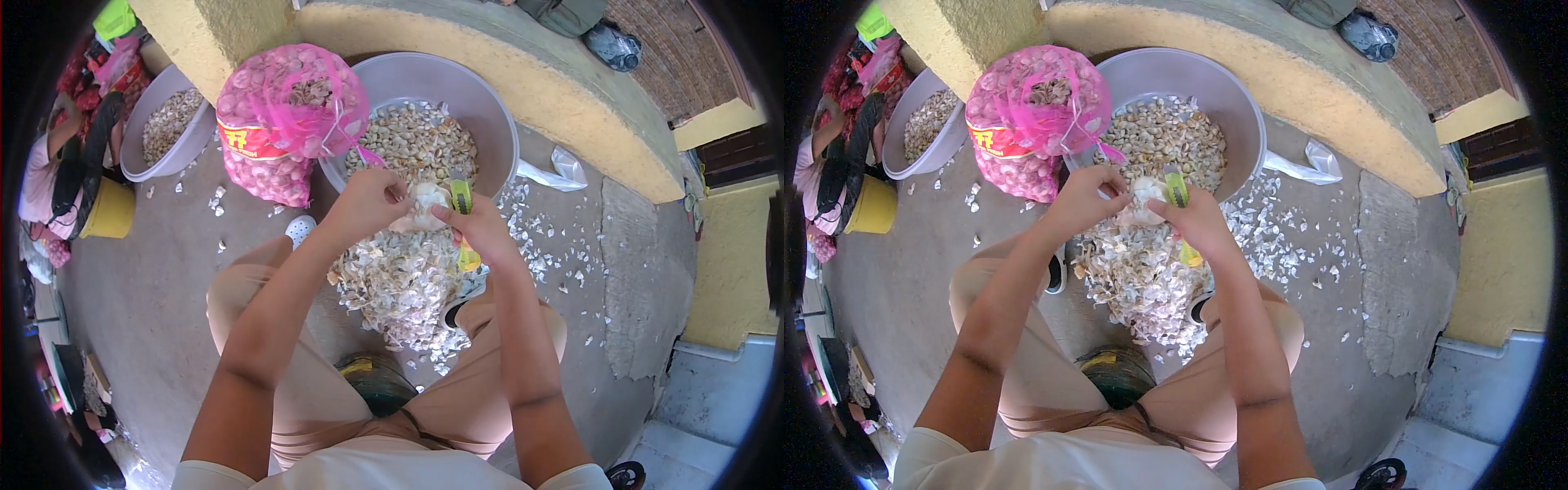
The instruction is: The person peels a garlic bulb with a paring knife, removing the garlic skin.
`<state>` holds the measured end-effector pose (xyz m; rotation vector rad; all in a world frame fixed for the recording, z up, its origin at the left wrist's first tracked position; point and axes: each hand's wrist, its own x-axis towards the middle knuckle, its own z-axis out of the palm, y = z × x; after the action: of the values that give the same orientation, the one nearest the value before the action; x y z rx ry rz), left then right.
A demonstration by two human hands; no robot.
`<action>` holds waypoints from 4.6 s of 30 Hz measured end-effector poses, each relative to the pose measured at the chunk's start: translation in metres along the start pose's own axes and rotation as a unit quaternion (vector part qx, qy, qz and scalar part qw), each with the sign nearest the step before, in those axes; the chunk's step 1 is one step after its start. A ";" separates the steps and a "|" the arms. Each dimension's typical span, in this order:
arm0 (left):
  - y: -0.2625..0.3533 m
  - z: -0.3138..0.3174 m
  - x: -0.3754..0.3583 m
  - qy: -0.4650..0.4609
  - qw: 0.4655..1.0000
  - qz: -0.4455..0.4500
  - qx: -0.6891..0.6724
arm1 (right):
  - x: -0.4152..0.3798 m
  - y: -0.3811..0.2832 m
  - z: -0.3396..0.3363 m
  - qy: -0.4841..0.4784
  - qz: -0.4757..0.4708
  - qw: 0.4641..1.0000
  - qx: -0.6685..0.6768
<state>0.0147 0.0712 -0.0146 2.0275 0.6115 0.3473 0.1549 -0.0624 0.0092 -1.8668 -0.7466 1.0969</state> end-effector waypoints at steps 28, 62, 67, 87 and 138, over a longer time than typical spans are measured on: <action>0.000 -0.003 0.001 0.030 0.994 0.104 0.001 | 0.001 0.004 0.000 -0.016 -0.008 0.994 0.106; 0.000 0.009 0.007 0.067 0.998 0.004 0.000 | 0.006 0.015 0.009 -0.017 0.083 0.975 0.206; -0.002 0.016 0.002 0.066 0.994 0.067 0.060 | 0.005 0.014 0.018 -0.011 0.055 0.993 0.100; -0.005 0.002 0.002 0.074 0.995 0.039 0.056 | -0.005 0.004 0.018 -0.019 -0.042 0.999 0.013; -0.029 0.002 0.008 -0.011 0.997 -0.069 -0.019 | -0.010 0.002 -0.001 -0.040 -0.025 0.982 0.181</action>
<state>0.0143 0.0863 -0.0403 1.9377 0.7229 0.2526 0.1517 -0.0720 0.0124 -1.4963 -0.5896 1.1935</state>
